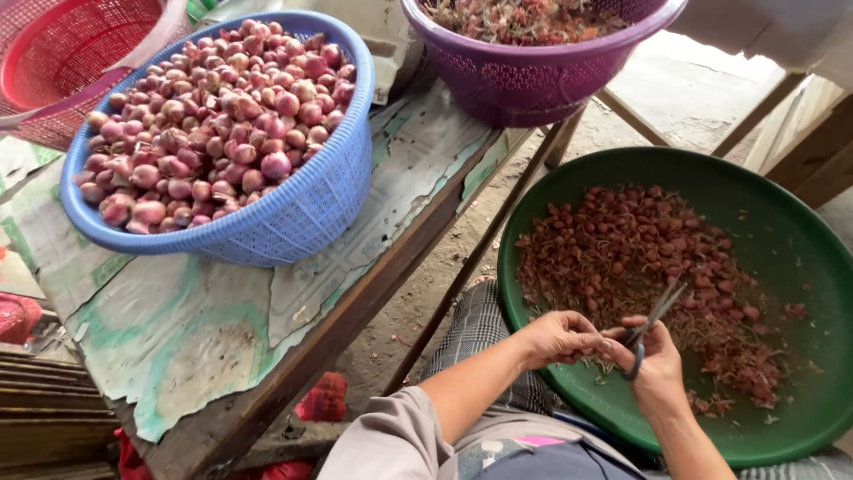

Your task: The person sits with a green tray of untrimmed shallots on their lap and uses scissors to cut the root ends and tops off the shallots one at a time. Trimmed shallots are placed into a blue basket on the table and the cut-off roots and skins are tossed into a purple basket.

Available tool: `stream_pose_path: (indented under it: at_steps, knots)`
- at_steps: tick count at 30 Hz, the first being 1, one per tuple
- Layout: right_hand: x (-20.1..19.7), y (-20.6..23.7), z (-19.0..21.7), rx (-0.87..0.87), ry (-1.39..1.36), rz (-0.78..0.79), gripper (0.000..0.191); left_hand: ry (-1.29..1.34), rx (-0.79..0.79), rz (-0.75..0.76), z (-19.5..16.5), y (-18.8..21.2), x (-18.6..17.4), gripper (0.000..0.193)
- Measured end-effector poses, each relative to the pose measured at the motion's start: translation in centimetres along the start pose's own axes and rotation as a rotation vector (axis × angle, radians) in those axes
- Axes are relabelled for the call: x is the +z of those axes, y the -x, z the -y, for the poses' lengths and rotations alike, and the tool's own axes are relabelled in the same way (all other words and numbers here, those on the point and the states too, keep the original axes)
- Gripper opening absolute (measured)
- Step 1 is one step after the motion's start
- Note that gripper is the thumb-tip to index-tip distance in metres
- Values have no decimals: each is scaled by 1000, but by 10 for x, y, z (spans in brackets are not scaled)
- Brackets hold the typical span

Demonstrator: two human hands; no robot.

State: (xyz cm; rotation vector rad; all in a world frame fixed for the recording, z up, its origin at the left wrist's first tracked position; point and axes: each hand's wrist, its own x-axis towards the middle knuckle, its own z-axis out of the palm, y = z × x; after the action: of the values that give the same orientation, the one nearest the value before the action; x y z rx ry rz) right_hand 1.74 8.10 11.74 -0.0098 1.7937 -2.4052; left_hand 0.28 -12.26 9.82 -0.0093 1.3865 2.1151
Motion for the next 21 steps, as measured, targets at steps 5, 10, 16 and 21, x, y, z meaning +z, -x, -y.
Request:
stream_pose_path:
  at_steps: [5, 10, 16, 21]
  knots:
    - [5, 11, 1, -59, -141, 29, 48, -17, 71, 49, -1, 21, 10, 29]
    - [5, 27, 11, -27, -64, -91, 44, 107, 13, -26, 4, 28, 18, 24]
    - [-11, 34, 46, 274, 757, 135, 52, 321, -23, -80, -10, 28, 8, 19]
    - [-6, 43, 47, 326, 846, 211, 60, 376, 2, -39, -6, 20, 5, 17]
